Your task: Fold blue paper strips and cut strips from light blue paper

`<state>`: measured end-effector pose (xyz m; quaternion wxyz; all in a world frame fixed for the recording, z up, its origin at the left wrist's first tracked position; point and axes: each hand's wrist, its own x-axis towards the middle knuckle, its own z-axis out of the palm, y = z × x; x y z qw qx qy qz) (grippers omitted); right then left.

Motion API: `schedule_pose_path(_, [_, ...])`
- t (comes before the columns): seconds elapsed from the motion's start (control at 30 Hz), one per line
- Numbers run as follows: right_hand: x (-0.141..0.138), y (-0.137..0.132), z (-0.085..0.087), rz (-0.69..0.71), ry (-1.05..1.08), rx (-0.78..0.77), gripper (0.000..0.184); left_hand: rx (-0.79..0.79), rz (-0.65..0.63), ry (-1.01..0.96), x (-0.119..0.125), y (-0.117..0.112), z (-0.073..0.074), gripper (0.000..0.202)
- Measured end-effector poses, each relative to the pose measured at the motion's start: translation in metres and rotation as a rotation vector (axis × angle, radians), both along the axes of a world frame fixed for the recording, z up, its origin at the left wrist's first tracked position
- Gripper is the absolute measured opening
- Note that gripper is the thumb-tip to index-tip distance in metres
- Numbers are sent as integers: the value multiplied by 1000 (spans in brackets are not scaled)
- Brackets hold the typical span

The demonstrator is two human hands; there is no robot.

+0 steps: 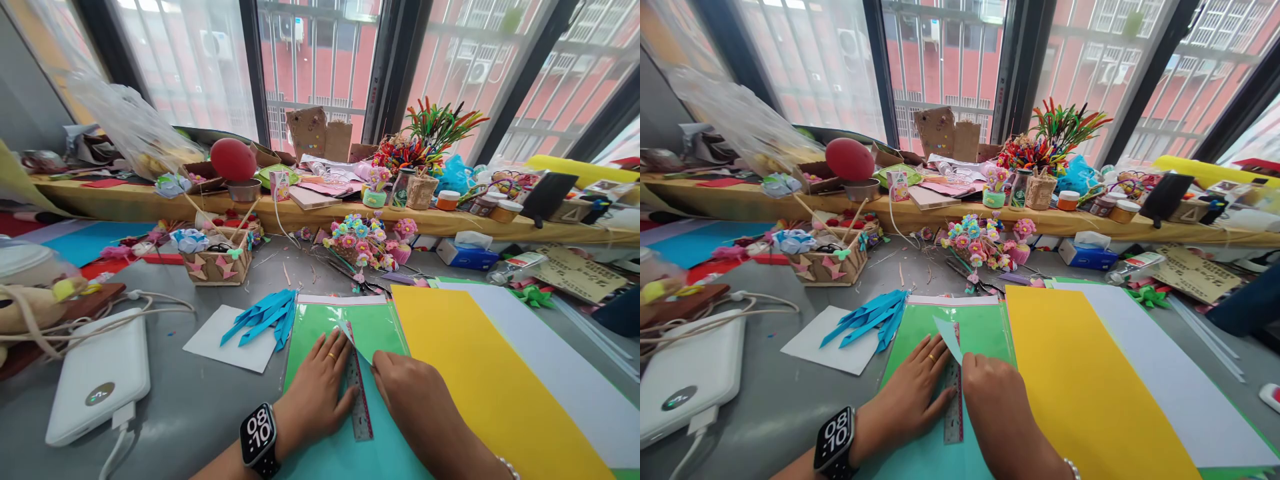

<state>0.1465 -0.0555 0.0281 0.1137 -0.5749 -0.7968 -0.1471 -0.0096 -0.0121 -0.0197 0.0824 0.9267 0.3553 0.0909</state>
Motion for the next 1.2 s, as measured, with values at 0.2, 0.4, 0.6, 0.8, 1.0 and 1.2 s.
schedule_pose_path(0.2, [-13,-4,0,97,1,139,26,36,-21,-54,-1,-3,2,57])
schedule_pose_path(0.4, [-1,-9,-3,94,15,171,25,34,-22,-38,0,-2,4,56])
schedule_pose_path(0.6, [-1,-19,-7,90,18,250,30,18,-26,-63,-2,-3,3,52])
schedule_pose_path(0.8, [-11,-27,-8,158,-21,203,26,51,-76,-95,-3,-2,1,56])
schedule_pose_path(1.0, [0,-35,-9,92,-83,218,26,10,-19,-48,-3,-2,3,55])
schedule_pose_path(1.2, [-13,-42,-11,137,-73,288,31,73,-116,-87,-4,-1,5,47])
